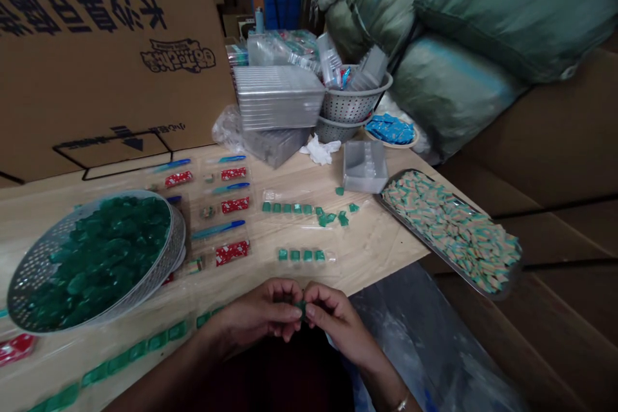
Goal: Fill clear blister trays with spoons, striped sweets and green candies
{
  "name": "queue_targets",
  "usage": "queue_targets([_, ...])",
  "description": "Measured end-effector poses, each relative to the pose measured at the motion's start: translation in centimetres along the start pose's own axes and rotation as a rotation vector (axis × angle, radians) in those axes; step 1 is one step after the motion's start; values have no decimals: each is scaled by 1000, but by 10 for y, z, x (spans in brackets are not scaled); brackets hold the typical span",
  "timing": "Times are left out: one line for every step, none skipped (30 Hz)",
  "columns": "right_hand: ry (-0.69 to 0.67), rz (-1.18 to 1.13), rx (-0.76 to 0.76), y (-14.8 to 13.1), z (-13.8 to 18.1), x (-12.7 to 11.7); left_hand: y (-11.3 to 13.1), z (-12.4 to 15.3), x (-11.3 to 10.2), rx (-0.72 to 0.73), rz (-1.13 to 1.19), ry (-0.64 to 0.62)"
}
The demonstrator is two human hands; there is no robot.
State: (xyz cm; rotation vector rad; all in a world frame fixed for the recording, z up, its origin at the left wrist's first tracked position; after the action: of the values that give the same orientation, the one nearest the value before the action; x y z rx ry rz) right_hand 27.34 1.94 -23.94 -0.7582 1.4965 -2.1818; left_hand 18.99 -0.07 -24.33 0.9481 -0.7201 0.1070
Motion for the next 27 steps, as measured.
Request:
queue_targets([2,11,-6,0,0,1,1,0,1,0,-4,-19])
queue_targets([17,32,-11,-1,0,0,1,0,0,7,-14,-25])
queue_targets([42,58,-15,-1,0,-1,2,-1,-1,21,-26,-16])
queue_targets([75,83,-16,-1,-1,-4,3,-2,-3,35,-38,2])
queue_targets([107,103,-16,0,-2,-8,3,-3,-5,47,-49,27])
queue_targets([130,115,-14,1,-2,-10,2,-4,-6,53,-60,51])
queue_targets([140,120,-9,2,-4,-12,1,-5,-7,55,-72,68])
queue_targets([137,118,-2,3,-5,-13,1,-6,-7,53,-84,76])
queue_targets([127,111,3,4,-6,-12,0,-6,-7,50,-90,76])
queue_targets([124,101,2,4,-7,-12,0,-7,-6,46,-87,75])
queue_targets([138,95,-11,2,-7,-12,0,-7,-5,41,-75,75])
queue_targets([171,101,-40,-2,-6,-12,1,-7,-4,41,-57,77])
queue_targets([209,127,-88,-8,-5,-12,2,-7,-5,49,-36,90])
queue_targets([238,177,-151,-15,-3,-11,4,-7,-6,60,-20,109])
queue_targets([258,242,-222,-23,0,-9,4,-7,-7,70,-13,127])
queue_targets([267,315,-289,-30,3,-6,4,-8,-8,73,-14,142])
queue_targets([266,385,-346,-36,6,-4,3,-8,-9,68,-21,154])
queue_targets([266,444,-389,-40,8,-5,2,-9,-10,56,-32,165])
queue_targets([273,491,-417,-42,9,-8,1,-11,-11,43,-51,175])
queue_targets([293,533,-431,-44,9,-14,1,-12,-12,34,-80,187])
queue_targets([317,579,-440,-44,8,-23,1,-14,-13,31,-113,208])
queue_targets([342,634,-447,-45,7,-33,3,-16,-15,32,-143,237])
queue_targets([370,697,-454,-45,5,-44,6,-18,-17,35,-170,271])
queue_targets([397,766,-460,-46,2,-55,9,-20,-19,36,-187,305])
queue_targets([415,840,-461,-45,-2,-64,11,-21,-21,35,-193,336])
queue_targets([421,911,-455,-44,-6,-72,13,-23,-23,33,-186,364])
queue_targets([418,972,-442,-42,-11,-77,14,-24,-25,33,-178,388])
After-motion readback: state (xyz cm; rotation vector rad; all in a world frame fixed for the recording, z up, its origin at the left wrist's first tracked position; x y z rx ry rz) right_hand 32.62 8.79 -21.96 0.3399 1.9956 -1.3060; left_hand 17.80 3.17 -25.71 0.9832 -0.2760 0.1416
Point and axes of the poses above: each hand's wrist, its own z-axis away from the middle knuckle, its own x-axis out of the palm, y = z × x, the point moved 8 cm from there along -z, towards the middle knuckle, and after that the axes turned 8 degrees about x, right-handed, at the moved point
